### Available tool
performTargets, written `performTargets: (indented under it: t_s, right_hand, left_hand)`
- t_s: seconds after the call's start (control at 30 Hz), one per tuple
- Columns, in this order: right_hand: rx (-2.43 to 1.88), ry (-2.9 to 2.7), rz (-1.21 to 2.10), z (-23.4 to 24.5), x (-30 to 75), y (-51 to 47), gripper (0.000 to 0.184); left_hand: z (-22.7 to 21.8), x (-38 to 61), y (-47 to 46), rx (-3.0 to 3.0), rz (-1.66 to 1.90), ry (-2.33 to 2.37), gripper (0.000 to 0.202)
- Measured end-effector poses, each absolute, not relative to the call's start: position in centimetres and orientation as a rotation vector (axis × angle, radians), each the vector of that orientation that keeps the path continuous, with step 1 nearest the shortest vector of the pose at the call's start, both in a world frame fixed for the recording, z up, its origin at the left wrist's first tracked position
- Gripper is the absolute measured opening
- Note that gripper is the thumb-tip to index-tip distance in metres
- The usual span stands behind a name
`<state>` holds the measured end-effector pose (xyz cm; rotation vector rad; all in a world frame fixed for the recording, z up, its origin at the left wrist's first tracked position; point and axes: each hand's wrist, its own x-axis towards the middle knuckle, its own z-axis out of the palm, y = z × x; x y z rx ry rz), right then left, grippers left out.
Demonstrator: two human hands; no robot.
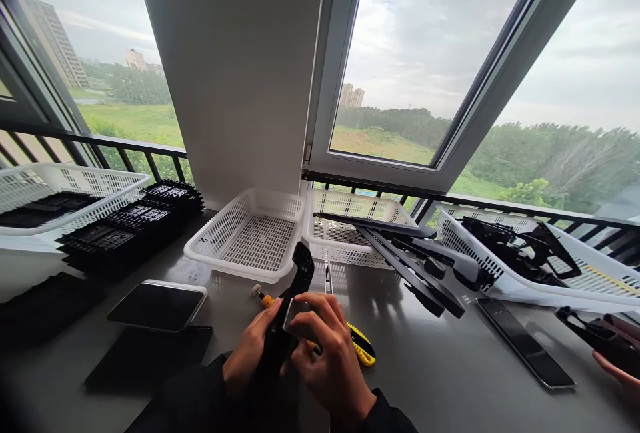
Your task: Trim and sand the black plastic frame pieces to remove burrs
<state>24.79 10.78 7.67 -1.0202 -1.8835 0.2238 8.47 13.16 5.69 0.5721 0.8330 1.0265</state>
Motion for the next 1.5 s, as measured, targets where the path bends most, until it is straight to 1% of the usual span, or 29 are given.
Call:
performTargets:
  t_s: [0.1, 0.2, 0.33, 0.5, 0.63, 0.7, 0.8, 0.93, 1.07, 1.17, 1.43, 1.5]
  right_hand:
    - [-1.066, -1.849, 0.218, 7.7, 25.2, 11.0, 0.042]
    - [-1.095, -1.827, 0.245, 7.7, 25.2, 10.9, 0.041]
    - [-1.014, -1.918, 0.332, 7.9, 23.8, 10.0, 0.041]
    - [-0.940, -1.995, 0.341, 7.9, 22.8, 9.3, 0.042]
    - [-0.974, -1.969, 0.335, 7.8, 23.2, 9.6, 0.043]
    - [-0.989, -1.962, 0.313, 7.7, 23.4, 9.7, 0.042]
    - [-1.009, -1.940, 0.271, 7.6, 23.5, 9.8, 0.042]
    - [-1.048, -1.942, 0.273, 7.2, 23.8, 10.0, 0.048]
    - [-1.066, -1.962, 0.287, 7.0, 24.3, 10.0, 0.053]
    - [-1.078, -1.942, 0.279, 7.0, 24.6, 9.9, 0.049]
    - [-1.083, -1.922, 0.232, 7.1, 26.1, 10.3, 0.036]
    - [-1.086, -1.893, 0.210, 7.1, 26.1, 10.3, 0.036]
  left_hand:
    - [5.5, 8.4, 13.1, 0.590, 0.957, 0.850, 0.051]
    - [5.3, 8.5, 13.1, 0.602, 0.973, 0.830, 0.052]
    - [5.9, 8.4, 13.4, 0.600, 1.055, 0.809, 0.051]
    - [6.2, 8.0, 14.0, 0.570, 1.046, 0.787, 0.059]
    - [5.3, 8.1, 14.1, 0.586, 1.060, 0.827, 0.054]
    - [5.1, 8.3, 14.0, 0.632, 1.081, 0.845, 0.054]
    - [5.4, 8.4, 13.6, 0.760, 1.095, 0.877, 0.061]
    - [6.2, 8.3, 13.2, 0.997, 1.059, 0.816, 0.067]
    - [6.2, 8.3, 13.1, 1.057, 1.013, 0.724, 0.063]
    - [5.8, 8.5, 13.1, 1.074, 1.009, 0.716, 0.060]
    - [5.3, 9.0, 12.9, 1.205, 0.951, 0.746, 0.062]
    - [5.3, 9.0, 12.9, 1.193, 0.939, 0.737, 0.060]
